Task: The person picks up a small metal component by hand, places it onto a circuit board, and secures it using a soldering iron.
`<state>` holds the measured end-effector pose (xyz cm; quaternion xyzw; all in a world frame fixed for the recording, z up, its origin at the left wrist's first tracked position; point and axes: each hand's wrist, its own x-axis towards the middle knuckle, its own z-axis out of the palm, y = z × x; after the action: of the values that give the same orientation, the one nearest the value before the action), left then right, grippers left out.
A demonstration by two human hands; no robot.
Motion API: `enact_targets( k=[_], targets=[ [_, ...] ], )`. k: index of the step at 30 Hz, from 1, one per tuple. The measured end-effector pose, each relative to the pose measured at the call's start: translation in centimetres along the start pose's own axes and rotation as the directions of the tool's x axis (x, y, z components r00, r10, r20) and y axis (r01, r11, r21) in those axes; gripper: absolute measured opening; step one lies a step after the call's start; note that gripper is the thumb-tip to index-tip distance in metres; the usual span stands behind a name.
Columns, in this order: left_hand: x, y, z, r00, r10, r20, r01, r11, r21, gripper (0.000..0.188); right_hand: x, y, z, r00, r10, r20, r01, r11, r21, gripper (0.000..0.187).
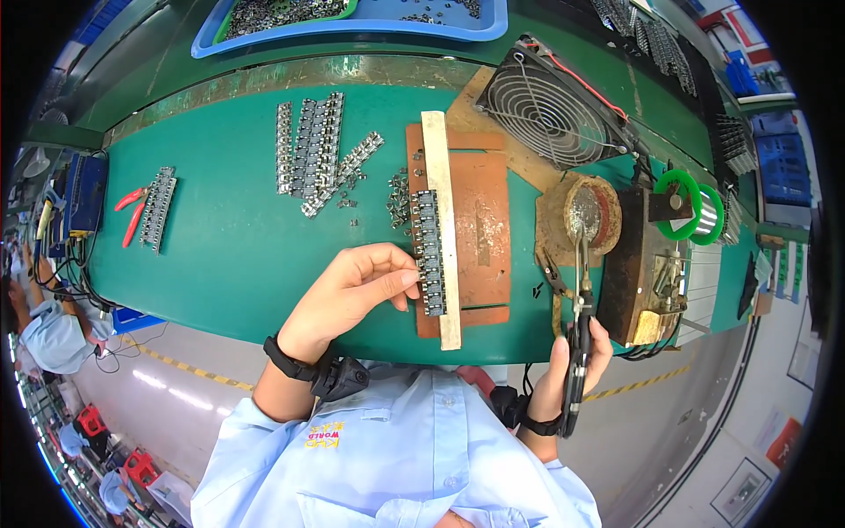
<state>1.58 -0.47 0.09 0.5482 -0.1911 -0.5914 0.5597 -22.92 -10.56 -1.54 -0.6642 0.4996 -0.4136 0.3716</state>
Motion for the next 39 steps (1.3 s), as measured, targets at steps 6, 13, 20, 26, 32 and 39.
enact_targets(
  k=[6,13,20,26,32,39],
  targets=[
    [0.0,-0.2,-0.2,1.000,0.014,-0.005,-0.014,1.000,-0.006,0.016,0.6,-1.7,-0.6,0.871,-0.374,0.319,0.262,0.902,0.342,0.039],
    [0.1,-0.5,-0.3,0.997,-0.007,-0.071,-0.004,0.988,-0.156,0.017,1.0,-2.3,0.3,0.718,-0.497,0.487,0.362,0.864,0.349,0.037],
    [0.1,-0.5,-0.3,1.000,0.022,0.021,-0.022,1.000,-0.001,0.016,1.0,-2.3,0.6,0.698,-0.500,0.513,0.361,0.864,0.351,0.038],
    [0.1,-0.6,-0.3,0.999,0.041,0.024,-0.041,0.999,-0.019,0.014,0.9,-2.1,0.9,0.702,-0.493,0.514,0.359,0.868,0.343,0.037],
    [0.1,-0.6,-0.2,0.999,0.039,0.018,-0.039,0.999,-0.010,0.013,1.0,-2.3,1.1,0.711,-0.494,0.502,0.352,0.866,0.354,0.036],
    [0.1,-0.6,-0.3,0.999,0.035,0.011,-0.035,0.999,0.001,0.013,1.0,-1.7,0.8,0.681,-0.539,0.495,0.393,0.840,0.374,0.037]
  ],
)
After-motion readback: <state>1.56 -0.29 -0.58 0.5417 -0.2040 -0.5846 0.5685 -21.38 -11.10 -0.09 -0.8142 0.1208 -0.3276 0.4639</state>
